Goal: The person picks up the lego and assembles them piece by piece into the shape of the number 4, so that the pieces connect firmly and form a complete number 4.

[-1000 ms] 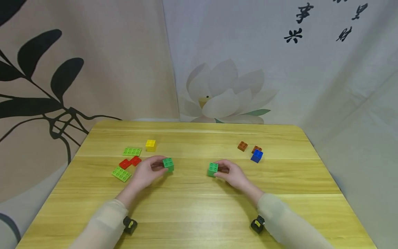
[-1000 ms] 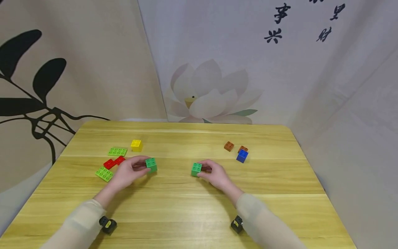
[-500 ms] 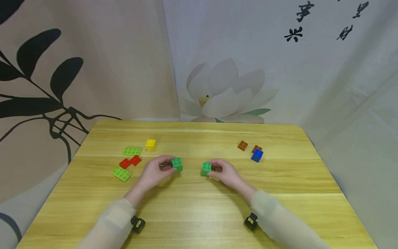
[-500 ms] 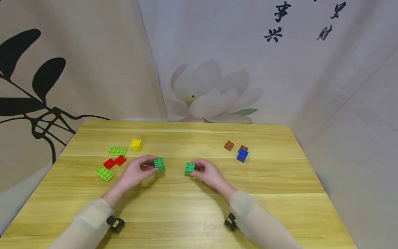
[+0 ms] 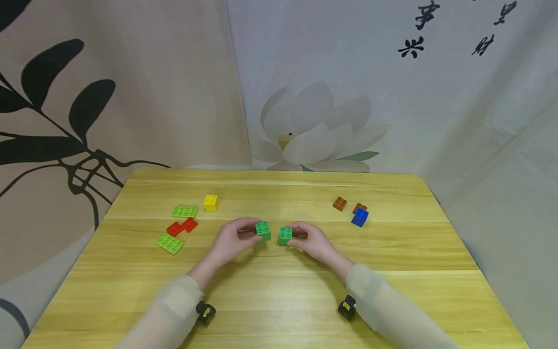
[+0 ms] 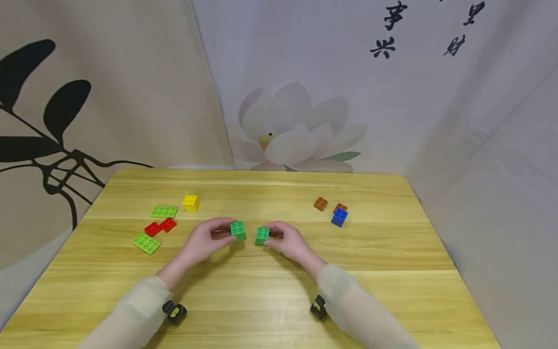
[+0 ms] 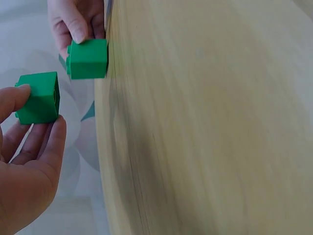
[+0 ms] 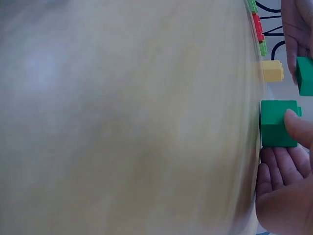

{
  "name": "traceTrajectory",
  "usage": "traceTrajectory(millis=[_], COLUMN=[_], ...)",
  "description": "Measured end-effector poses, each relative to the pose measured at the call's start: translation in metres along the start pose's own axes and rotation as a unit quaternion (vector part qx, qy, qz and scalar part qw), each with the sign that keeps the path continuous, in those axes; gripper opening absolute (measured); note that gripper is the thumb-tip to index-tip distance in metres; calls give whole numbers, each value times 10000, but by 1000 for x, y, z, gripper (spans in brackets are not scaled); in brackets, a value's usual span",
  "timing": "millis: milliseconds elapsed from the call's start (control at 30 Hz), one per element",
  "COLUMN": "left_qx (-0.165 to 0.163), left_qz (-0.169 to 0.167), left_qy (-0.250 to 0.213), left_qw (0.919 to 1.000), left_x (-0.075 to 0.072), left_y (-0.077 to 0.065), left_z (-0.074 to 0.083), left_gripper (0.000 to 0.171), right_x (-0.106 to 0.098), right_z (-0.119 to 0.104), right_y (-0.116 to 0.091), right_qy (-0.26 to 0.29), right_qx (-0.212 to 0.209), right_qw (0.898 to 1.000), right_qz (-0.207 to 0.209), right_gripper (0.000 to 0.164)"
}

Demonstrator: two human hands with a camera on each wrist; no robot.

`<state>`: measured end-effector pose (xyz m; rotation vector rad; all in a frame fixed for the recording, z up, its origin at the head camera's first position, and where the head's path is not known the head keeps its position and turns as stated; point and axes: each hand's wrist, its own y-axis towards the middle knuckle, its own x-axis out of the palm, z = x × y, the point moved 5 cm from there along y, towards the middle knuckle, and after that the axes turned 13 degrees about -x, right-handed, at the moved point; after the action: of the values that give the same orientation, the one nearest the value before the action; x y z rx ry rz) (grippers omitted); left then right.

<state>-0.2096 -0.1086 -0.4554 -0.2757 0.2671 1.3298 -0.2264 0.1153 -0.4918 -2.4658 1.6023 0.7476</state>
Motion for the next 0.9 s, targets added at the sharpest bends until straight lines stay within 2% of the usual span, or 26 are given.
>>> traceTrajectory(millis=[267, 767, 900], left_qx=[131, 241, 377], left_qz=[-130, -220, -256], left_qy=[-158, 47, 50], left_qw=[9997, 9995, 9989], left_x=[12, 34, 37], left_y=[6, 19, 18], left_z=[5, 15, 22], left_gripper=[40, 39, 40], right_x=[2, 2, 2], right_z=[1, 2, 0], right_y=[3, 3, 3], right_qy=[170, 106, 85], right_qx=[-91, 82, 91], right_qw=[9998, 9999, 9999], right_qz=[-47, -63, -74], right_gripper=[38, 44, 44])
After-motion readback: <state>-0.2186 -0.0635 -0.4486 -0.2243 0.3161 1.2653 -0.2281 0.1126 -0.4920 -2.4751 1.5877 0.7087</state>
